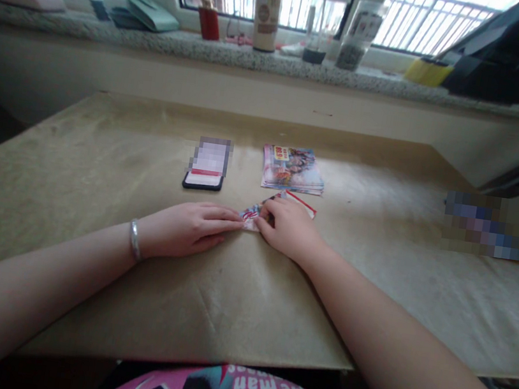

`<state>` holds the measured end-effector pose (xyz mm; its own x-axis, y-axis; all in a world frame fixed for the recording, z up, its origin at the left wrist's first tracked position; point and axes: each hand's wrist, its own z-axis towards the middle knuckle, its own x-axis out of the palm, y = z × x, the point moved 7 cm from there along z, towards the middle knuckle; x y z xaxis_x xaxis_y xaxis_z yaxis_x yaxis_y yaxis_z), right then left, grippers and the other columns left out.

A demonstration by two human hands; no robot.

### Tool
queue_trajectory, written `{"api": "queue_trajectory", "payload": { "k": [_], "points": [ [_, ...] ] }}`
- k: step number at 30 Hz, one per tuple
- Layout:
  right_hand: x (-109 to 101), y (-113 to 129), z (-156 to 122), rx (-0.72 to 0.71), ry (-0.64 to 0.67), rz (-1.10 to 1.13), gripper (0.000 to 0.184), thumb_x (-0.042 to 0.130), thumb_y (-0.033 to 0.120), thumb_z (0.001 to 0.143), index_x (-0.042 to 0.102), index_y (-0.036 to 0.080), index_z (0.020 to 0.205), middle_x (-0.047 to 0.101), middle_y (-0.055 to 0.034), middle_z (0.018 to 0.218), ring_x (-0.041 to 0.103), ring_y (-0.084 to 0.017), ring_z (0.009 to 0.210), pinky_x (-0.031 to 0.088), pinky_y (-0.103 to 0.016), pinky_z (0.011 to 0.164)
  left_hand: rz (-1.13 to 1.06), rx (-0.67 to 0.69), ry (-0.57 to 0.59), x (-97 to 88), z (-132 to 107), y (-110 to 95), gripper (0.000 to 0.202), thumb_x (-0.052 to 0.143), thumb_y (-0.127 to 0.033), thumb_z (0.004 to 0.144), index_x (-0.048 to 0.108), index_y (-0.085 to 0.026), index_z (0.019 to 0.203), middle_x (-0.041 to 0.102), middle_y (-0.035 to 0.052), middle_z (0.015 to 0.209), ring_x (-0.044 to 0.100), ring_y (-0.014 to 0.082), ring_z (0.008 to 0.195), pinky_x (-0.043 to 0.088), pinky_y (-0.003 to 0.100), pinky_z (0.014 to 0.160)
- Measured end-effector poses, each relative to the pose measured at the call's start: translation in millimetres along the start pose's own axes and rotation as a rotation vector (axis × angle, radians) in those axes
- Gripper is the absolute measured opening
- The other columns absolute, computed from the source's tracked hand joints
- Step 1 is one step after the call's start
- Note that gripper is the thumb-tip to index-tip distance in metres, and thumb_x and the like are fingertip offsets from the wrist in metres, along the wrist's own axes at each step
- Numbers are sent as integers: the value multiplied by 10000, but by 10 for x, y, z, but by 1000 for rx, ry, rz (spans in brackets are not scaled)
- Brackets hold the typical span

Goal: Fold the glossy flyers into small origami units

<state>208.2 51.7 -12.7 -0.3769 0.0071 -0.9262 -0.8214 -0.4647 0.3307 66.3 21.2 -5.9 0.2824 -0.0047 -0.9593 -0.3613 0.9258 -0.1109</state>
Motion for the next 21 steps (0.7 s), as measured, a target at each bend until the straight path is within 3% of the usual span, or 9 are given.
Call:
{"api": "queue_trajectory", "payload": {
  "k": [13,21],
  "points": [
    [51,-148,35,78,-10,64,158,587,299,826,563,194,711,645,-32,787,553,-170,735,361,-268,640,177,-60,-60,-43,14,-6,288,443,-194,924,647,-146,1122,657,94,959,603,185,862,534,313,774],
    [52,-148,41,87,-4,37,157,582,303,832,560,198,717,652,-33,791,558,-173,732,361,-270,638,240,-34,-44,-48,13,-32,285,443,-196,920,639,-143,1119,645,90,921,593,174,828,524,295,748]
  ]
}}
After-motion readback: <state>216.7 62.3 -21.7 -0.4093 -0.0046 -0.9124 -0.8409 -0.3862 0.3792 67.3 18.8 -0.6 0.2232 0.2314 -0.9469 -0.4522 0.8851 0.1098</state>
